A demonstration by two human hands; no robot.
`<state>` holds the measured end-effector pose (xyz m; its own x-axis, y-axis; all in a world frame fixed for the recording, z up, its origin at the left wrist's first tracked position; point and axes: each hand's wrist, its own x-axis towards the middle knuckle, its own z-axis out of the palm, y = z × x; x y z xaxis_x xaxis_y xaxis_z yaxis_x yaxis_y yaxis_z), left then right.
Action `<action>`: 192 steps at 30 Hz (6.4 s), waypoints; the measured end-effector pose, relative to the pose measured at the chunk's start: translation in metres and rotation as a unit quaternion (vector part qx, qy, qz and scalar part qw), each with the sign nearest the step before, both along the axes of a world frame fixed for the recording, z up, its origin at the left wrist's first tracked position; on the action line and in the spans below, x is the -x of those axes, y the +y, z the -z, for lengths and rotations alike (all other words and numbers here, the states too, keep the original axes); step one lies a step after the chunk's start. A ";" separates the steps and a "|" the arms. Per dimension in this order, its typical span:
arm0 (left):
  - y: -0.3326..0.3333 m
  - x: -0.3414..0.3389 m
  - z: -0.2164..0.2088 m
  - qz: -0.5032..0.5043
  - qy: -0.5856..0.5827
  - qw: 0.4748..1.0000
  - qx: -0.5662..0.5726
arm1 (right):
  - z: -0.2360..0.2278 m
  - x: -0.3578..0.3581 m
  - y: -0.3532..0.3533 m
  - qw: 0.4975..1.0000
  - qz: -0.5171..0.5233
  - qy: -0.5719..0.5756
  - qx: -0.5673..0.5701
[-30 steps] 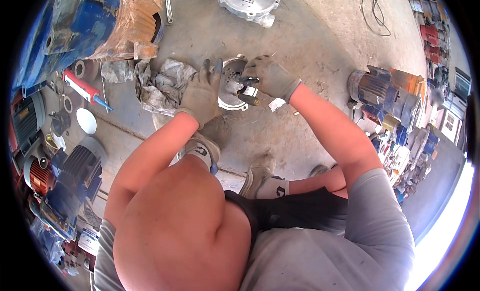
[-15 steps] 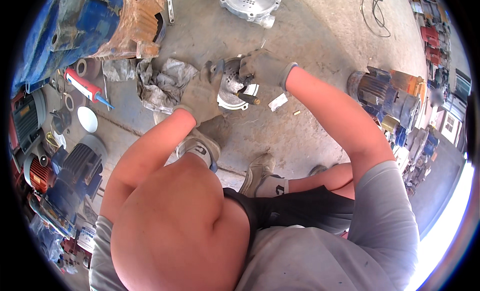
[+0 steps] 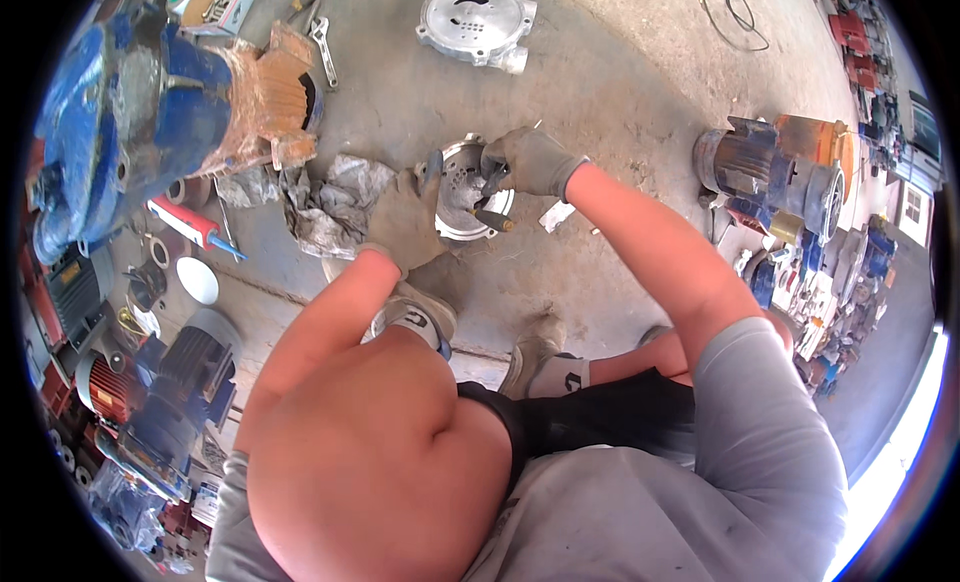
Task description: The person cleans a circular metal mechanical housing using a rag and a screwdriver. They wipe the interior surfaces and scrape out debris from the holes and crevices of the part. The person repeatedly wipes the part and uses the tool to remove stubborn residue.
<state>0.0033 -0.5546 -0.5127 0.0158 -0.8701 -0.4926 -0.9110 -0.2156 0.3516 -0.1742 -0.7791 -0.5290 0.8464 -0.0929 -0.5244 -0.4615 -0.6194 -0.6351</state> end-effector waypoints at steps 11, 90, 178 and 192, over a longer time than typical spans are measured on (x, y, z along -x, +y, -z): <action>-0.003 0.000 0.006 -0.013 0.005 0.999 0.030 | -0.006 -0.011 -0.020 0.992 -0.034 0.121 0.013; 0.117 -0.078 -0.054 -0.228 -0.032 0.965 0.129 | -0.220 0.038 0.055 0.994 0.096 0.026 0.050; -0.033 -0.030 -0.034 -0.364 0.406 0.832 -0.103 | -0.071 0.048 0.146 0.809 0.582 0.064 -0.057; -0.018 -0.045 -0.290 -0.377 0.584 0.681 0.230 | -0.353 0.041 0.073 0.872 0.355 -0.311 0.128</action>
<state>0.0485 -0.5727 -0.2232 0.3753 -0.8980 -0.2297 0.3556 -0.0894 0.9304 -0.2148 -0.7058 -0.1761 0.6411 -0.7562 0.1313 -0.4015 -0.4762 -0.7824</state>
